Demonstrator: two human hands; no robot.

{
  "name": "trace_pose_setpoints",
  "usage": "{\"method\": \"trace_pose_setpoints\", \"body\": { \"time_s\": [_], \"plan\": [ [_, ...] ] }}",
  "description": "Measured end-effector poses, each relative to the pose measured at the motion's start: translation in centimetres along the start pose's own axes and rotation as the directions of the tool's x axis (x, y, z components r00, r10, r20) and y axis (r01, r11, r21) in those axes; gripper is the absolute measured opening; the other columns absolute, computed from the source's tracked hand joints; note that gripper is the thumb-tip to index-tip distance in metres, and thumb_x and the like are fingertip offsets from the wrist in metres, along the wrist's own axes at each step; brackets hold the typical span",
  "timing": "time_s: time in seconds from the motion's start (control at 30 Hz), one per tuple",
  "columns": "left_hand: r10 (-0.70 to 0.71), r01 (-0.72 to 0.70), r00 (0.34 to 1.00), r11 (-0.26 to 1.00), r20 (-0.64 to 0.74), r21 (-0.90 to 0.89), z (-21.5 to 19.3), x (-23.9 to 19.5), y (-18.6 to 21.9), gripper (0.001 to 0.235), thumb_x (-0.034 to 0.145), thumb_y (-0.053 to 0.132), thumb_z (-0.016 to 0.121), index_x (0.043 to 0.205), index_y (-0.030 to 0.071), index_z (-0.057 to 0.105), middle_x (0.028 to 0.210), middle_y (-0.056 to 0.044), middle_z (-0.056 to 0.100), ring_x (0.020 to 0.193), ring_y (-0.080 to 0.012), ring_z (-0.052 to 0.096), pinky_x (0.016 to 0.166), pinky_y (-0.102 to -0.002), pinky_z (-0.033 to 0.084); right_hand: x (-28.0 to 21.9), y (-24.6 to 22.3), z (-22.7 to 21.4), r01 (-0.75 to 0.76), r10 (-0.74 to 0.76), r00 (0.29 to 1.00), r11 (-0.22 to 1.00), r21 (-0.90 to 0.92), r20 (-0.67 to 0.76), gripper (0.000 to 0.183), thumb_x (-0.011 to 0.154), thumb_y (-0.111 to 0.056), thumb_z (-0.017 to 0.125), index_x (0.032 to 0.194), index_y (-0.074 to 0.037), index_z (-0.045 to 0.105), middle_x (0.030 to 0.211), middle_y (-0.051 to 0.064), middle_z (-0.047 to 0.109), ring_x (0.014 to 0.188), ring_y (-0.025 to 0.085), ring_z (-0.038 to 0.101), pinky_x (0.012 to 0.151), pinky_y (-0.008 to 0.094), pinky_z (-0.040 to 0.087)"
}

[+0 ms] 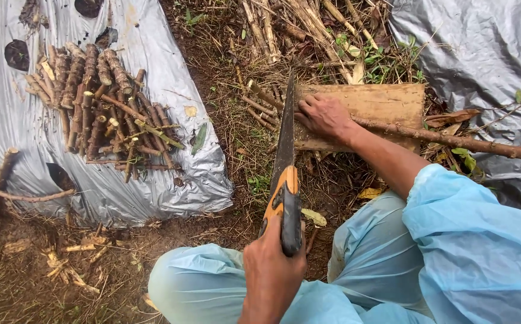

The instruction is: Sawing long wooden sticks into smaller segments using a hand saw on a wooden block in an agricultural field.

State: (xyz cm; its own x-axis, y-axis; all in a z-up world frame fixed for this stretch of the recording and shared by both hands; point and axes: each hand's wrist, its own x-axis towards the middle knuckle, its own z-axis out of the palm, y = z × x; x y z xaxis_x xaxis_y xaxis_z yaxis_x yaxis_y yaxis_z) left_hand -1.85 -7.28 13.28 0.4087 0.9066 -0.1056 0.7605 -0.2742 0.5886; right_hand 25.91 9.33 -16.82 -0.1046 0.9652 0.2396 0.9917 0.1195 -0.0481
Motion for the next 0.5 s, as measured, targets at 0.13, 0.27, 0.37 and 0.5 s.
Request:
{"method": "trace_pose_setpoints", "body": {
  "time_s": [0.13, 0.27, 0.37, 0.5],
  "plan": [
    [0.059, -0.059, 0.998, 0.998, -0.015, 0.019, 6.1, 5.9, -5.1, 0.028, 0.078, 0.009, 0.077, 0.103, 0.003, 0.068, 0.062, -0.008, 0.075, 0.036, -0.0176, 0.062, 0.031, -0.033, 0.049, -0.2, -0.2, -0.8, 0.036, -0.036, 0.999, 0.999, -0.020, -0.033, 0.050, 0.111, -0.051, 0.034, 0.106, -0.009, 0.061, 0.091, 0.004, 0.056, 0.065, 0.013, 0.049, 0.043, 0.024, 0.042],
    [0.004, -0.002, 0.998, 0.999, 0.058, -0.040, 5.3, 5.3, -4.0, 0.023, 0.085, 0.006, 0.073, 0.105, -0.002, 0.066, 0.067, -0.016, 0.073, 0.043, -0.0232, 0.064, 0.039, -0.035, 0.050, 0.3, 0.1, -1.5, 0.041, -0.041, 0.994, 0.999, -0.002, -0.104, 0.037, 0.106, -0.046, 0.045, 0.110, -0.015, 0.065, 0.091, 0.003, 0.062, 0.070, 0.014, 0.060, 0.054, 0.024, 0.050],
    [0.036, -0.042, 0.996, 0.997, 0.086, 0.066, 2.0, 0.5, -1.7, 0.019, 0.085, 0.013, 0.074, 0.097, 0.005, 0.061, 0.060, -0.008, 0.073, 0.036, -0.0200, 0.063, 0.031, -0.035, 0.047, 0.0, -0.4, -0.4, -0.015, 0.014, 1.000, 0.997, 0.080, 0.006, 0.044, 0.110, -0.047, 0.037, 0.112, -0.010, 0.060, 0.094, 0.005, 0.058, 0.069, 0.017, 0.053, 0.049, 0.028, 0.045],
    [0.058, -0.063, 0.997, 0.988, 0.044, 0.143, 0.7, -2.4, -1.4, 0.031, 0.084, 0.024, 0.077, 0.104, 0.006, 0.062, 0.062, -0.011, 0.074, 0.036, -0.0257, 0.063, 0.036, -0.043, 0.044, 0.0, -0.4, -0.6, -0.020, 0.019, 1.000, 0.997, 0.069, 0.007, 0.051, 0.111, -0.050, 0.032, 0.110, -0.008, 0.060, 0.095, 0.005, 0.057, 0.070, 0.016, 0.052, 0.049, 0.027, 0.045]
  ]
}}
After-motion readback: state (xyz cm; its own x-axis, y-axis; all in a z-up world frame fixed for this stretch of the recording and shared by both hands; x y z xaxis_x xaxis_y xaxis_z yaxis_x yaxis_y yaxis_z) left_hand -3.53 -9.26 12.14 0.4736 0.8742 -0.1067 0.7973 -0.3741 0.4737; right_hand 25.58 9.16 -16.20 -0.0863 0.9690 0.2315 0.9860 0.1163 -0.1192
